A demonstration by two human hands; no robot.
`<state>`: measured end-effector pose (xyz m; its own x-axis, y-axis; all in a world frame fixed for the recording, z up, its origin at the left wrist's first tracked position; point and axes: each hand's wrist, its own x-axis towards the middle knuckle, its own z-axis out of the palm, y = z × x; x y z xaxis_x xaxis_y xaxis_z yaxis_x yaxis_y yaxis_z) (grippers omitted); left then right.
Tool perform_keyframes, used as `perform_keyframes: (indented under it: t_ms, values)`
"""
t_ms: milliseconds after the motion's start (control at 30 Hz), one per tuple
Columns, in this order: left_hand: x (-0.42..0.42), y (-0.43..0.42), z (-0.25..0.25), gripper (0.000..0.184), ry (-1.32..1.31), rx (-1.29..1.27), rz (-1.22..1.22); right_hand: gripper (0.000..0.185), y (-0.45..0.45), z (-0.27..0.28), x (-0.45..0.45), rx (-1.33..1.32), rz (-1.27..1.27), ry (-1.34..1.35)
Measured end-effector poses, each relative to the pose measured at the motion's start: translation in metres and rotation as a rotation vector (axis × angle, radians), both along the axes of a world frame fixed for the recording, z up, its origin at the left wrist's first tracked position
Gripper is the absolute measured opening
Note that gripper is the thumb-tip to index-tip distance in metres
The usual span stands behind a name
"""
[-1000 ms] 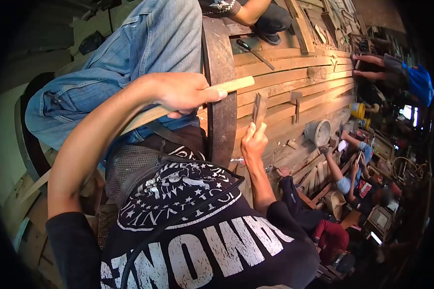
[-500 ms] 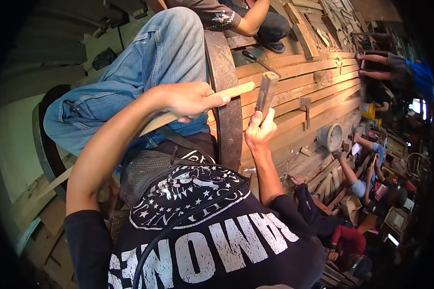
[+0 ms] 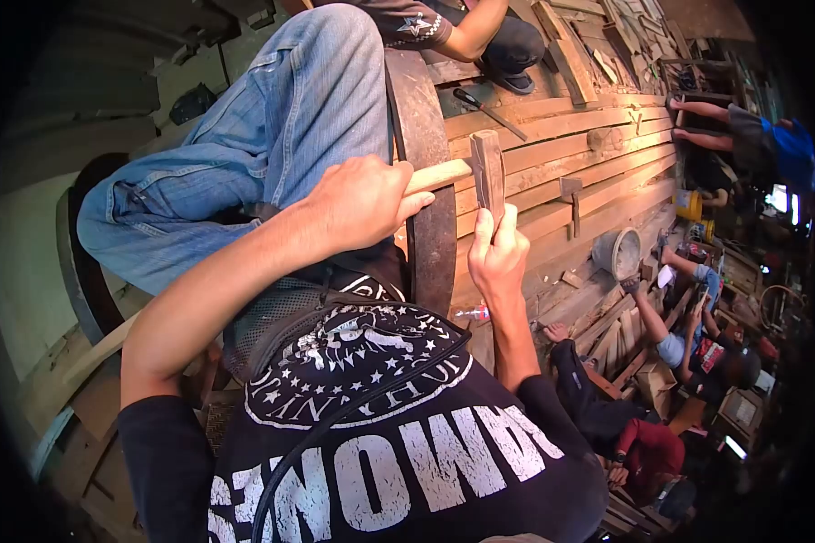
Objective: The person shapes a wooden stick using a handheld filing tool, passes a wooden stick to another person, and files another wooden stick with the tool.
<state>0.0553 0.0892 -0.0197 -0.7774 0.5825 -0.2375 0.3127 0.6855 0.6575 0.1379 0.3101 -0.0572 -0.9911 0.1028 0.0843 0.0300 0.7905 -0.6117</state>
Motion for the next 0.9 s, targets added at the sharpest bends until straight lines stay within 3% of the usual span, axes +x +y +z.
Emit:
perform_keyframes:
  t_ms: [133,267,367,633,767,900]
  values:
    - [0.001,0.0,-0.004,0.042,0.028,0.034,0.026,0.024,-0.002,0.013,0.021,0.129,-0.006,-0.082]
    - [0.002,0.001,-0.002,0.044,-0.003,0.014,0.025,0.018,-0.021,0.027,-0.014,0.258,0.005,-0.064]
    - [0.001,-0.001,-0.003,0.045,-0.015,0.014,0.008,0.027,-0.016,0.027,0.007,0.284,-0.005,-0.102]
    - [0.002,0.001,-0.003,0.048,-0.01,0.015,0.021,0.03,-0.022,0.037,-0.016,0.392,0.011,-0.133]
    - [-0.001,0.0,-0.003,0.048,-0.042,0.026,0.028,0.033,-0.008,0.037,0.017,0.348,-0.001,-0.132]
    - [-0.004,-0.001,-0.003,0.047,-0.058,0.031,0.005,0.028,-0.026,0.045,-0.034,0.509,0.039,-0.127]
